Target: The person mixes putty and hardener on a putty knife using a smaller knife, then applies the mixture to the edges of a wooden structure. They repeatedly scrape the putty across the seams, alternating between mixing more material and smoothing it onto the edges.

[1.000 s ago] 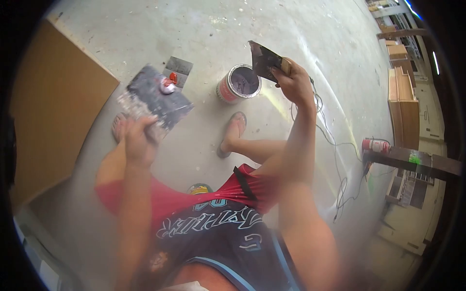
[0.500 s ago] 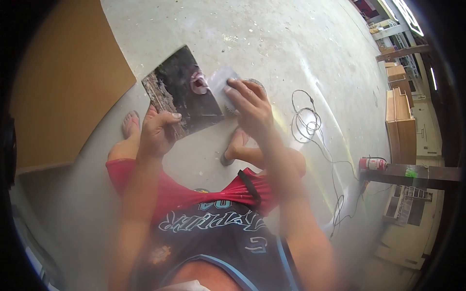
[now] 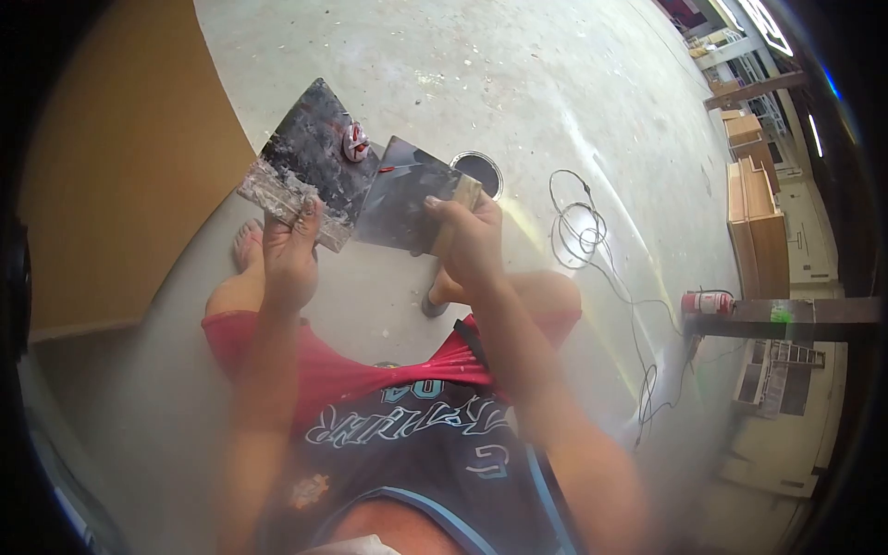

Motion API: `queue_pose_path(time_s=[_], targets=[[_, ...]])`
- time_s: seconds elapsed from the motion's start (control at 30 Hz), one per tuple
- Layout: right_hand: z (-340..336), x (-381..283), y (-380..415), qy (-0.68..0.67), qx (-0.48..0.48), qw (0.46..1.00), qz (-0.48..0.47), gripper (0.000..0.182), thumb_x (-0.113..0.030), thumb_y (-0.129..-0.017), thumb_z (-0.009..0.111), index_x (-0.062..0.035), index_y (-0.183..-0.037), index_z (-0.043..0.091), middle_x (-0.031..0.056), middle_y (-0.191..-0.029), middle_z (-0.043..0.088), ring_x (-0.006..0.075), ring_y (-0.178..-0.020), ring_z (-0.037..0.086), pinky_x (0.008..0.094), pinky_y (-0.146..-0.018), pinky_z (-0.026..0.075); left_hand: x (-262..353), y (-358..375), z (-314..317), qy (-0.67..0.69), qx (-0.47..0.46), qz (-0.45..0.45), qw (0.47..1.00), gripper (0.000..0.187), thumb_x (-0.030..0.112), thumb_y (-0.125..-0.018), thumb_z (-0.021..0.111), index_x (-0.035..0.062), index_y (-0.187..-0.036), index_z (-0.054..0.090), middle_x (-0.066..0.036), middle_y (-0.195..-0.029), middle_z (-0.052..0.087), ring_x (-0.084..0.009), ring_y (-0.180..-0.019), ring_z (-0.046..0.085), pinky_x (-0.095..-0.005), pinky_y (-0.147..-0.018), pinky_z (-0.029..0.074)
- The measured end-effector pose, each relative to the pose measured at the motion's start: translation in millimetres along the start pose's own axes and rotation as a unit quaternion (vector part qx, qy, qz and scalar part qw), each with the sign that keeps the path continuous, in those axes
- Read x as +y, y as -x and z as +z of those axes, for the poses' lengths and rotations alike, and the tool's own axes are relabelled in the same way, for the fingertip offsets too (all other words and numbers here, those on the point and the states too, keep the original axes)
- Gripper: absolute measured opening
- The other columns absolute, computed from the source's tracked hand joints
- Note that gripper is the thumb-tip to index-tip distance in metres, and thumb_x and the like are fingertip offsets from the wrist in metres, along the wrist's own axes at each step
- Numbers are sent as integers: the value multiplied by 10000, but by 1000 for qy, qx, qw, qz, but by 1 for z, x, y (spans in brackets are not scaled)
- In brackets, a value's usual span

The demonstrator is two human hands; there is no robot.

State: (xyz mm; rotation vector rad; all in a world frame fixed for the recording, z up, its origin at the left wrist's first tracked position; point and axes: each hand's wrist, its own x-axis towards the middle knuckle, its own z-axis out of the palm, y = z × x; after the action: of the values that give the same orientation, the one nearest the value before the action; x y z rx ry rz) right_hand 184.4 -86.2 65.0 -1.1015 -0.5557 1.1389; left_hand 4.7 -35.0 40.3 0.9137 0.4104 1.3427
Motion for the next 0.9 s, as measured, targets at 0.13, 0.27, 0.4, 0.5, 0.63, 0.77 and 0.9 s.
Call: queue_pose_path(time_s=[0.13,0.27,0.4,0.5,0.63,0.77,0.9], targets=[[5,5,3,-2,-2,1000,-18,208,-15,-746,606,2,-951,571,73,-815,610,164,-684,618,301,-563,521,18,7,-7,-131,-26,-25,991,242,52,-920,458,8,-1158,466,-38,-1058,542,-97,-957,482,-242,-867,366],[6,0,2,-39,-41,998,-10,233,-24,-763,598,15,-987,547,76,-798,595,169,-678,622,322,-431,515,22,10,-5,-147,-21,-57,987,272,77,-930,446,-3,-1189,440,-31,-1078,512,-91,-958,465,-228,-873,347],[2,-8,3,-72,-76,994,-22,248,-16,-772,588,26,-1010,537,81,-816,599,173,-685,625,314,-417,511,18,18,-11,-199,-73,-96,973,276,147,-947,449,-3,-1178,447,-32,-1056,521,-92,-959,454,-231,-877,333],[0,-18,4,-94,-103,990,15,168,-3,-766,615,11,-922,556,68,-783,630,139,-713,636,304,-635,550,19,17,-9,-158,-143,-83,974,283,180,-952,452,0,-1169,454,-18,-994,522,-85,-920,444,-218,-859,326],[-3,-37,10,-54,-117,988,-86,225,23,-787,608,43,-1004,551,98,-875,624,177,-840,631,350,-748,539,17,17,-9,-65,-25,-172,983,312,61,-897,470,11,-1202,428,-48,-1012,528,-132,-959,496,-272,-884,388],[-6,-45,11,157,-177,901,-362,360,115,-793,571,9,-1136,544,157,-1116,583,234,-1018,582,365,-850,495,9,-4,-14,187,36,-168,967,456,-38,-799,453,29,-1245,385,-116,-1077,539,-225,-997,562,-384,-868,489],[13,-23,11,392,-231,716,-529,409,118,-740,596,-62,-1107,595,195,-1160,569,350,-1075,560,397,-914,454,13,-3,-3,206,17,-167,964,451,-31,-800,437,17,-1245,380,-168,-1123,532,-261,-1000,585,-405,-866,515]])
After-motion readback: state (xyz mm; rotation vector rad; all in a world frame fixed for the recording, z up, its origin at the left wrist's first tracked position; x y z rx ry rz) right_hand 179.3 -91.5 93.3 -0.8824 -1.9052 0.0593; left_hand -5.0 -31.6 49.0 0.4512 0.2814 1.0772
